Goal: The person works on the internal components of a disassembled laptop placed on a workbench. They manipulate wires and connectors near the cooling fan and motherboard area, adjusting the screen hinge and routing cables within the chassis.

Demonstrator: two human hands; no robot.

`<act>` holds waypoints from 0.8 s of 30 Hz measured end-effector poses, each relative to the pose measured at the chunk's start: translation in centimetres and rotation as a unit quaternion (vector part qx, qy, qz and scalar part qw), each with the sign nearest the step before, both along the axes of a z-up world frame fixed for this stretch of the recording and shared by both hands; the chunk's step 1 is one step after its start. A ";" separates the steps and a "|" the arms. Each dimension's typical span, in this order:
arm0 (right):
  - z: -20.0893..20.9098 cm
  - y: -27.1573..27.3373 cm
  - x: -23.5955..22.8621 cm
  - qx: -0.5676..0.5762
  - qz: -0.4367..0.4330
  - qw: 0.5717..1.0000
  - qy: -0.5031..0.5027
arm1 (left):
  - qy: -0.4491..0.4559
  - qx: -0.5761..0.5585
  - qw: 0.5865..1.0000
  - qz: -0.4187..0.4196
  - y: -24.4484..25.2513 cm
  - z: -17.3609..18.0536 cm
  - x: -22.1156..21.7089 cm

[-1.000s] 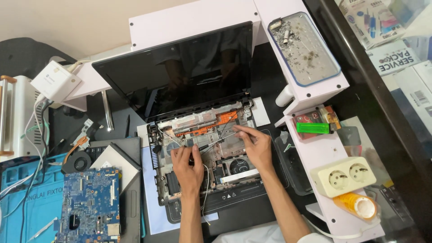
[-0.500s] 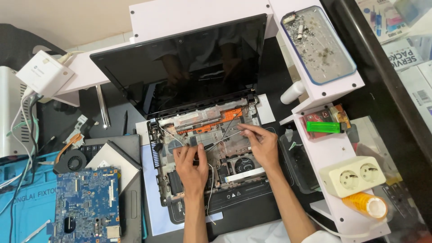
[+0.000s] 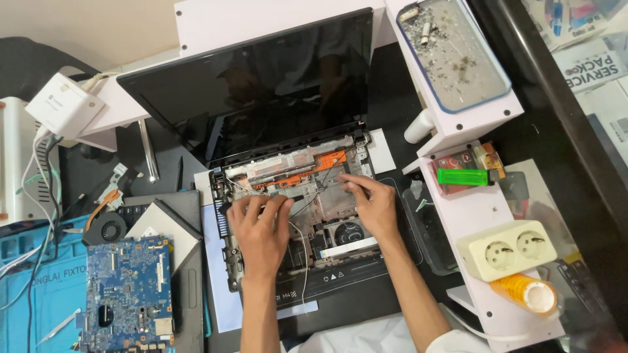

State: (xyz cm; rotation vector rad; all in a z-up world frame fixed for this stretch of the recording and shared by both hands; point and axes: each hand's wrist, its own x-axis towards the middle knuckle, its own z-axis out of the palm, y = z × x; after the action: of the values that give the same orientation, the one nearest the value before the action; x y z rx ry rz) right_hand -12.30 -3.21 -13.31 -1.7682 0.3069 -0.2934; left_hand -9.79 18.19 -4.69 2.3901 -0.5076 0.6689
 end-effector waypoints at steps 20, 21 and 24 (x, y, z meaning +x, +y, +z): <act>0.5 0.1 -0.1 -0.008 -0.027 0.999 -0.016 | -0.112 0.371 0.899 -0.205 -8.6 10.1 9.9; 0.7 0.2 -0.1 -0.008 -0.030 1.000 -0.003 | -0.122 0.393 0.885 -0.216 -9.3 10.0 10.3; 0.5 0.4 -0.1 0.006 -0.040 0.999 -0.004 | -0.135 0.400 0.875 -0.235 -11.0 9.2 11.2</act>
State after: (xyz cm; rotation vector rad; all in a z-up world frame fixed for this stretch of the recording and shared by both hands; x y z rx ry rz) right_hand -12.43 -2.81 -12.78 -1.7461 0.3737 -0.3544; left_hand 1.36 7.22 4.50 2.7178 -1.7047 0.6386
